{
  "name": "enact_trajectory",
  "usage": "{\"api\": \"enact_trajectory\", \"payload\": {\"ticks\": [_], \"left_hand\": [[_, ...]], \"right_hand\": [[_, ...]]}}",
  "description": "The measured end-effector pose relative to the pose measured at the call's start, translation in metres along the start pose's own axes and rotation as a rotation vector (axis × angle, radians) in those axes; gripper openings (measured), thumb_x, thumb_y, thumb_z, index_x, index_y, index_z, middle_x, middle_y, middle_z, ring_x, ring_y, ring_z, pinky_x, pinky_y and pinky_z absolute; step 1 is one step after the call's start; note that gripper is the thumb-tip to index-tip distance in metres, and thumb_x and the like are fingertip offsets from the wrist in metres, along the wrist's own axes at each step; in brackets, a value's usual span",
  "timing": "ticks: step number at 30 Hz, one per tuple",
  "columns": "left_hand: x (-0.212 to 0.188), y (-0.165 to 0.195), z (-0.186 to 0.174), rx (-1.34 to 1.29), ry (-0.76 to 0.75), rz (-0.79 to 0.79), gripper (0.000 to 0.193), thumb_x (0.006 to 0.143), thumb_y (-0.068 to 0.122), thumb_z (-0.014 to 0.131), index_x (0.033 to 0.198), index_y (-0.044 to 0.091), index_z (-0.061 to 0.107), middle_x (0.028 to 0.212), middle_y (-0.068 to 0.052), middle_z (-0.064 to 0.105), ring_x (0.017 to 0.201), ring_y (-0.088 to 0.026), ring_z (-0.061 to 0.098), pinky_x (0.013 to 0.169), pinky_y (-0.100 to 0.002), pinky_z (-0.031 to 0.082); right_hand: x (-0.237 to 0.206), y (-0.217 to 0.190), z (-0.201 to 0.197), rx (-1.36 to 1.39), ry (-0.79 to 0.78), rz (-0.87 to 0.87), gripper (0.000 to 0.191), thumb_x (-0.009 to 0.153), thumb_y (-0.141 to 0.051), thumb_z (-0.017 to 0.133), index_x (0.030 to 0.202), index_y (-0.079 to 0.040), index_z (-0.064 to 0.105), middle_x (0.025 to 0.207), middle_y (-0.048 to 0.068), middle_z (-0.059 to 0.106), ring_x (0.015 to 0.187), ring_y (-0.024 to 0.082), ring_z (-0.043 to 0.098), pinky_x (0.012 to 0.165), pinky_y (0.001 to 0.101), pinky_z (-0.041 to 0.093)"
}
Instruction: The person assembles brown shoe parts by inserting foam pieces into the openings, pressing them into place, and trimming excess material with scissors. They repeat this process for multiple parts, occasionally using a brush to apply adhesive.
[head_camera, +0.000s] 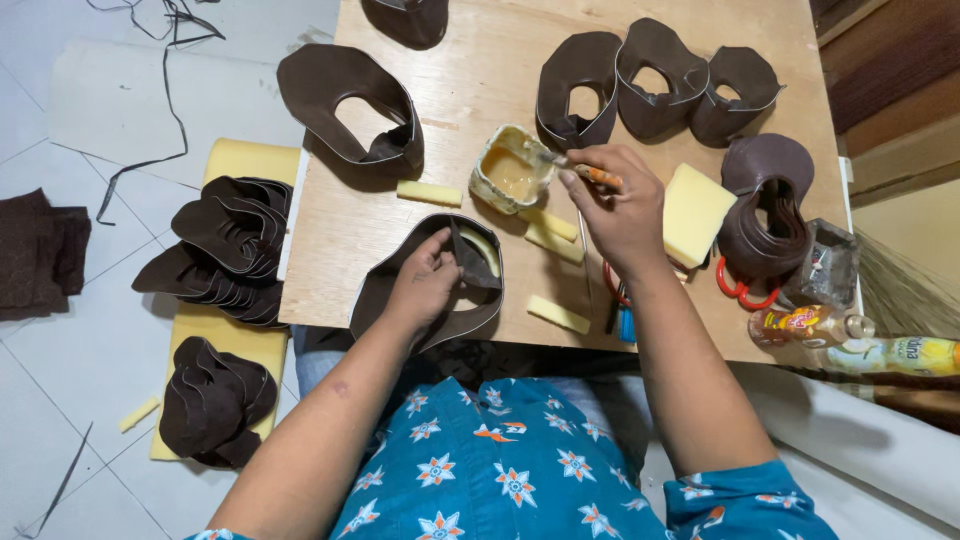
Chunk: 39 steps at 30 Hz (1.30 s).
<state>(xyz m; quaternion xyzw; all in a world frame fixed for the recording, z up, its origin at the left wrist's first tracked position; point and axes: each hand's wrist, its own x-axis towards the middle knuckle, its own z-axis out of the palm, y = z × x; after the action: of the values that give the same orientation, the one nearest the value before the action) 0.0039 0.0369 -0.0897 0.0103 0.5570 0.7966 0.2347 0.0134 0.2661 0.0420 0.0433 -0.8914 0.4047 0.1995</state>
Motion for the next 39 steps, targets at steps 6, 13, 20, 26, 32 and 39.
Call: {"api": "enact_trajectory", "payload": {"ticks": [6, 13, 20, 26, 32, 39], "left_hand": [[-0.002, 0.003, -0.002, 0.028, 0.016, -0.071, 0.068, 0.090, -0.001, 0.057, 0.155, -0.001, 0.038, 0.084, 0.002, 0.058, 0.075, -0.008, 0.057, 0.075, -0.024, 0.052], [-0.003, 0.002, -0.001, 0.009, 0.016, -0.069, 0.069, 0.091, 0.000, 0.057, 0.156, -0.001, 0.034, 0.090, 0.002, 0.061, 0.079, -0.007, 0.058, 0.077, -0.023, 0.050], [-0.004, -0.002, -0.003, 0.026, 0.007, -0.003, 0.070, 0.090, -0.002, 0.057, 0.156, -0.005, 0.034, 0.086, 0.002, 0.058, 0.076, -0.007, 0.056, 0.072, -0.022, 0.049], [-0.003, -0.005, -0.004, 0.060, -0.034, 0.043, 0.068, 0.090, -0.004, 0.056, 0.155, -0.007, 0.035, 0.086, 0.002, 0.058, 0.075, -0.006, 0.056, 0.071, -0.021, 0.050], [-0.007, -0.007, -0.003, 0.055, -0.027, 0.085, 0.073, 0.092, -0.004, 0.056, 0.159, -0.005, 0.027, 0.094, 0.002, 0.057, 0.081, -0.004, 0.051, 0.072, -0.018, 0.045], [-0.011, -0.006, -0.006, 0.156, -0.067, 0.128, 0.069, 0.094, -0.003, 0.056, 0.158, -0.007, 0.030, 0.097, 0.003, 0.056, 0.087, -0.006, 0.052, 0.081, -0.019, 0.046]], "right_hand": [[-0.028, -0.003, 0.012, 0.539, -0.110, 0.460, 0.023, 0.090, -0.016, 0.077, 0.107, -0.003, 0.071, 0.091, 0.004, 0.075, 0.082, 0.011, 0.072, 0.075, 0.0265, 0.060], [-0.055, 0.011, 0.059, 0.264, -0.234, 0.302, 0.025, 0.090, -0.019, 0.078, 0.108, -0.002, 0.073, 0.092, 0.003, 0.075, 0.081, 0.007, 0.067, 0.071, 0.0236, 0.053], [-0.056, 0.031, 0.049, 0.300, -0.365, 0.347, 0.020, 0.095, -0.016, 0.073, 0.109, -0.002, 0.072, 0.094, 0.004, 0.074, 0.087, 0.009, 0.066, 0.079, 0.0245, 0.054], [-0.060, 0.026, 0.061, 0.314, -0.301, 0.270, 0.022, 0.090, -0.012, 0.076, 0.109, -0.002, 0.071, 0.104, 0.005, 0.077, 0.095, 0.011, 0.071, 0.085, 0.0259, 0.056], [-0.061, 0.032, 0.051, 0.298, -0.450, 0.367, 0.020, 0.092, -0.013, 0.074, 0.109, -0.003, 0.071, 0.096, 0.005, 0.075, 0.089, 0.012, 0.070, 0.081, 0.0280, 0.056], [-0.057, 0.036, 0.036, 0.649, -0.472, 0.617, 0.017, 0.094, -0.011, 0.068, 0.109, -0.003, 0.067, 0.096, 0.006, 0.073, 0.089, 0.015, 0.072, 0.083, 0.0303, 0.059]]}}
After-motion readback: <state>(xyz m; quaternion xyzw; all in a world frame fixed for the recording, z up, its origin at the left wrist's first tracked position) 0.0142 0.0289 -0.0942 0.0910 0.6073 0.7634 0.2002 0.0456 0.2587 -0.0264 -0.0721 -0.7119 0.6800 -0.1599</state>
